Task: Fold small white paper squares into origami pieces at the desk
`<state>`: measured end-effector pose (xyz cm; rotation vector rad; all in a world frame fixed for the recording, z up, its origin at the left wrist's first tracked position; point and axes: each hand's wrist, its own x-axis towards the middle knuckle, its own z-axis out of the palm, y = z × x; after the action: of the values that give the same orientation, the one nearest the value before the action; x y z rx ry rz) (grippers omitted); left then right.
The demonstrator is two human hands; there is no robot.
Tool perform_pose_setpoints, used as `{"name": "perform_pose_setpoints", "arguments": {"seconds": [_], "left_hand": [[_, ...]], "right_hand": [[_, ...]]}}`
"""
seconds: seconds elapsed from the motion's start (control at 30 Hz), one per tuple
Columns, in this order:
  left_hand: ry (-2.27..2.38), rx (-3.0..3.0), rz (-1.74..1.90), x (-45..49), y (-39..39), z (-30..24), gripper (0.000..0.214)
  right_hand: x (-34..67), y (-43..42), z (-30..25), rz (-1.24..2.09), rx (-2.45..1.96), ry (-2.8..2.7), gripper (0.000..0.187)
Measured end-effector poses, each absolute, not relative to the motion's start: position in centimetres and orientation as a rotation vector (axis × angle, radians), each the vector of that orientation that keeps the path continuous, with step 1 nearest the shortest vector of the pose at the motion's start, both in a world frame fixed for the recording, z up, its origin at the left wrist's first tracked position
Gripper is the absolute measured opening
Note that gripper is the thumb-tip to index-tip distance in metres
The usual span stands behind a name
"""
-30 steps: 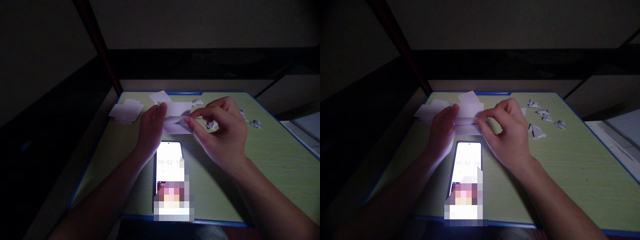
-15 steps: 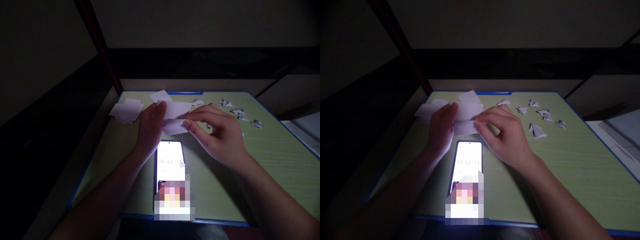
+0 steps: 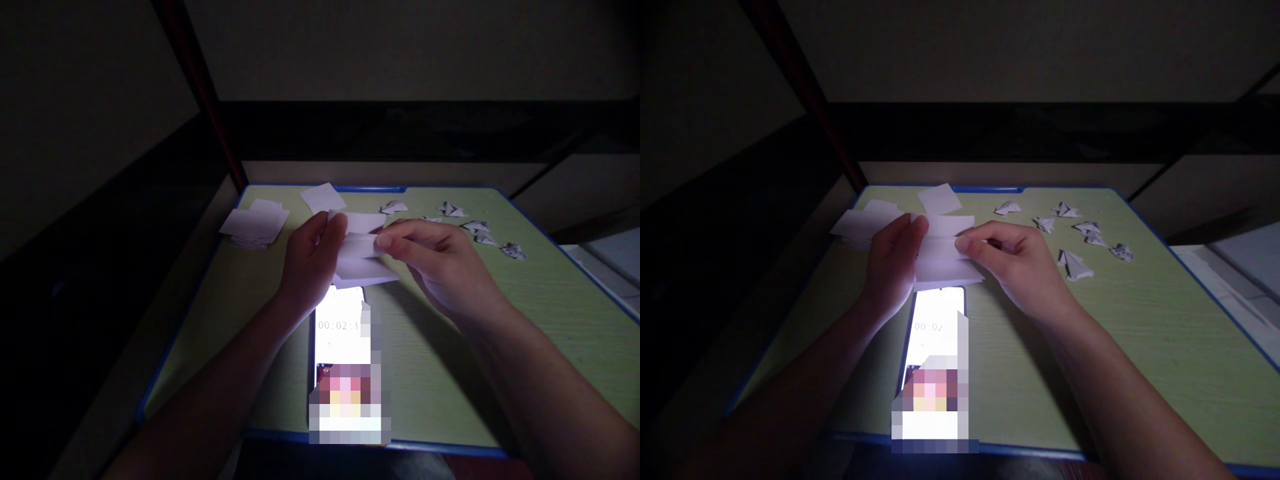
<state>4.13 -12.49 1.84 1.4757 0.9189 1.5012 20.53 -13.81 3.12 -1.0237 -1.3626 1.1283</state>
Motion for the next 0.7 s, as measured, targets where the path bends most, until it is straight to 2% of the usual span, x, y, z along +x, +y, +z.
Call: {"name": "perform_pose_setpoints", "arguments": {"seconds": [0.17,0.23,0.27,0.4,0.43,0.47,0.6,0.7], "left_hand": [[0.955,1.446,1.504,4.2,-12.3,1.7,0.04],[0.945,1.364,1.504,4.1,-12.0,1.8,0.04],[0.927,1.278,1.507,4.0,-11.9,1.9,0.037],[0.828,0.833,1.494,3.7,-11.7,2.7,0.029],[0.814,0.795,1.454,3.7,-11.8,2.9,0.032],[0.803,0.797,1.402,3.7,-11.9,3.0,0.037],[0.757,0.896,1.25,4.0,-12.6,3.5,0.051],[0.796,1.035,1.25,4.1,-12.9,3.5,0.05]], "right_hand": [[20.7,-13.5,2.5,1.108,-1.016,-1.351,0.009],[20.8,-13.3,2.4,1.007,-0.972,-1.363,0.001],[20.9,-13.3,2.3,0.966,-0.923,-1.371,0.01],[20.8,-13.4,2.6,0.856,-0.796,-1.551,0.067],[20.7,-13.6,2.6,0.825,-0.803,-1.61,0.071],[20.6,-13.7,2.6,0.795,-0.817,-1.651,0.066],[20.2,-14.2,2.6,0.76,-0.881,-1.563,0.014],[20.1,-14.1,3.1,0.887,-0.832,-1.369,0.012]]}}
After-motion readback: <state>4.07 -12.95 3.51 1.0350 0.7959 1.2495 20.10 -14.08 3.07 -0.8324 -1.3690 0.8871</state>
